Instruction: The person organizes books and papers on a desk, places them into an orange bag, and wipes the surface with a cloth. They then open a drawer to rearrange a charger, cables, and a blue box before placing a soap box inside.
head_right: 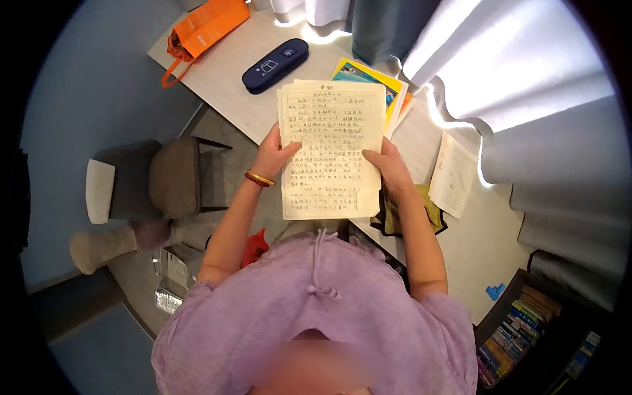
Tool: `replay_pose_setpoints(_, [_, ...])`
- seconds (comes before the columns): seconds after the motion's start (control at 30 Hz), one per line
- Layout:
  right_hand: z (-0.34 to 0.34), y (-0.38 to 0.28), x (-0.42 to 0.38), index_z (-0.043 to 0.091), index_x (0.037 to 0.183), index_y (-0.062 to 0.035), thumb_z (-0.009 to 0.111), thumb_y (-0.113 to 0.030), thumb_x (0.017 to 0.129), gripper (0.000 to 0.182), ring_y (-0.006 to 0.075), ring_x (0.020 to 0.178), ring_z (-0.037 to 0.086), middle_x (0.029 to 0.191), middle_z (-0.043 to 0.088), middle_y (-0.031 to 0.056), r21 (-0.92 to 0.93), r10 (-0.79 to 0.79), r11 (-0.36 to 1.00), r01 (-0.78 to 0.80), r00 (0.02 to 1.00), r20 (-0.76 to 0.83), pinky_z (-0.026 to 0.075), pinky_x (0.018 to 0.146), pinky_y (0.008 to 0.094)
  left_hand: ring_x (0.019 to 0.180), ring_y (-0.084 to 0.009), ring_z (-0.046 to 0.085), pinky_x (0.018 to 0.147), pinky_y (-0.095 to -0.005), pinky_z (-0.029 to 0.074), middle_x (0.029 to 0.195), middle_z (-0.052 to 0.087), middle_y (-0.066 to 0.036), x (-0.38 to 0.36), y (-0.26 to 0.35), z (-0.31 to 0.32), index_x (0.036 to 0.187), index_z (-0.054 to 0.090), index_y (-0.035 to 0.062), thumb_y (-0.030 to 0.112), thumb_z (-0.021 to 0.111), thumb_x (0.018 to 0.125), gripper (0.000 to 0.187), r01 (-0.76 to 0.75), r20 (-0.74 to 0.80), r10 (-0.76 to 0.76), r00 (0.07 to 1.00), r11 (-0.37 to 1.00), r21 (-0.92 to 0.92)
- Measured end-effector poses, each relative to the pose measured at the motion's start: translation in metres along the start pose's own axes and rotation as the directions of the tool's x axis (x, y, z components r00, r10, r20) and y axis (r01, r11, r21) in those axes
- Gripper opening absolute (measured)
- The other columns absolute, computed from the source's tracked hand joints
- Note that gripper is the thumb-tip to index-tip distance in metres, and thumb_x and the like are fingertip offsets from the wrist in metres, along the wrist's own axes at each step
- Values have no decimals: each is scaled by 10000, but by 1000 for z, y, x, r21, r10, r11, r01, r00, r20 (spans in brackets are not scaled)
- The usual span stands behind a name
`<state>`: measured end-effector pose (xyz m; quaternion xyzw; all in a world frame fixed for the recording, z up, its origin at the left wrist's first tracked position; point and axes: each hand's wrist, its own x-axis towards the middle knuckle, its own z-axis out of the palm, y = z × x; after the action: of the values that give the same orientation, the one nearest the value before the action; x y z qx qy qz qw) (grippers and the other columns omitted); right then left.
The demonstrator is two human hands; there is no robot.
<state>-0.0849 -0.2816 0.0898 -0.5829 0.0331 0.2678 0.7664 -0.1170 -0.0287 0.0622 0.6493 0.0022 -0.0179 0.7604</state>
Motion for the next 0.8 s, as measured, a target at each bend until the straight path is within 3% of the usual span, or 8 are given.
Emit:
replay_pose_setpoints(0.17, [-11,-1,-3,476,1143,46,493,-67,829,334,149,850,575,994,588,102,24,-29,999,30,999,-24,461,759,236,852,-102,562,724,-241,458,1015,573,-94,-3,18,4,1149,416,-31,16,523,818,350,72,-121,-36,992,949,308])
replay_pose_setpoints(0.23, [-12,1,-2,492,1128,45,485,-100,854,310,133,823,578,953,600,89,76,-32,996,37,997,-69,461,740,215,756,-83,561,665,-226,453,897,601,-67,4,-1,5,1073,475,-45,49,503,835,258,-77,-207,144,968,950,301])
replay_pose_setpoints(0.3, [-16,9,8,515,1116,27,482,-168,881,307,100,785,571,893,607,61,127,-48,991,39,997,67,444,699,175,704,-66,542,640,-222,445,805,606,-38,12,-1,1,990,529,-52,87,470,859,199,154,-321,13,947,858,489])
replay_pose_setpoints(0.37, [-7,13,11,540,1075,19,504,-198,877,296,116,776,579,915,607,70,88,-50,995,43,995,90,458,692,203,687,-60,527,627,-221,436,782,602,-33,16,-1,2,953,546,-49,101,459,867,194,177,-325,-15,946,862,475])
replay_pose_setpoints(0.43, [15,14,17,506,1093,38,505,-212,871,335,169,780,606,960,604,118,-139,-131,985,107,975,-177,503,662,262,670,-55,512,614,-219,426,759,599,-28,26,-11,-1,916,564,-47,116,448,874,205,196,-333,-41,942,873,447])
replay_pose_setpoints(0.5, [16,20,29,545,1023,44,511,-215,873,301,164,750,599,930,612,111,-132,-163,981,141,970,-180,492,690,277,625,-52,473,586,-224,407,725,589,-23,35,-25,-4,877,565,-42,122,456,869,197,32,-335,40,941,977,209])
replay_pose_setpoints(0.6, [27,16,40,567,946,44,543,-194,851,258,141,668,576,844,613,92,210,-8,976,53,978,-207,461,601,236,623,-125,511,599,-279,418,706,596,-96,44,-25,-28,875,568,-35,143,460,862,209,69,-320,51,946,933,354])
replay_pose_setpoints(0.8, [59,29,57,545,676,-65,598,-141,805,159,64,504,449,610,536,-4,-48,-125,992,115,899,-420,353,469,198,651,-311,561,604,-363,427,725,573,-213,71,-27,-80,831,552,-28,163,455,853,215,114,-219,5,976,842,527])
